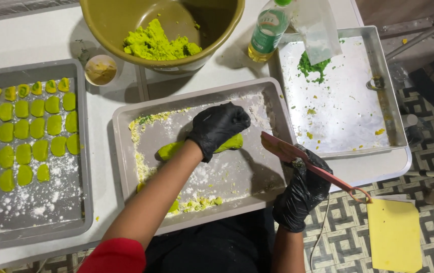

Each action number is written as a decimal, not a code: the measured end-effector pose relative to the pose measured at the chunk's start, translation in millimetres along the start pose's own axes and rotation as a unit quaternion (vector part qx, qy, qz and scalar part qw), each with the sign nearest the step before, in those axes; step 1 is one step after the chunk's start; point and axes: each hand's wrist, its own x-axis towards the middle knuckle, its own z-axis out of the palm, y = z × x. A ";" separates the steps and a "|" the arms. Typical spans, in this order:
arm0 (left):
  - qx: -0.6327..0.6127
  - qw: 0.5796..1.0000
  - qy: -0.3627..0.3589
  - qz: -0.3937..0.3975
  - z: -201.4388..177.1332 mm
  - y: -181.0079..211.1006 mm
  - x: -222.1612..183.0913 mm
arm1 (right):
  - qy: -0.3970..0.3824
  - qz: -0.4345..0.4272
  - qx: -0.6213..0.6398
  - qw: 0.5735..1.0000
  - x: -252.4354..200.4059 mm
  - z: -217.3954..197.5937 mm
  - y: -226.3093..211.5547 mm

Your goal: Cutting a long roll of green dough into small oval pieces using a scraper and arranging them on a tray.

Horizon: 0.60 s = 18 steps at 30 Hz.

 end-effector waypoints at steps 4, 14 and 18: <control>0.133 0.951 0.182 0.213 46.7 -14.8 30.3 | 0.009 0.010 0.088 0.996 -3.7 -8.2 -17.3; 0.152 0.972 0.136 0.120 83.4 9.4 44.6 | 0.053 0.043 0.093 0.993 3.7 -12.8 7.8; -0.049 0.997 0.038 0.043 28.2 36.2 5.1 | 0.072 0.066 0.118 0.988 6.4 -13.0 13.3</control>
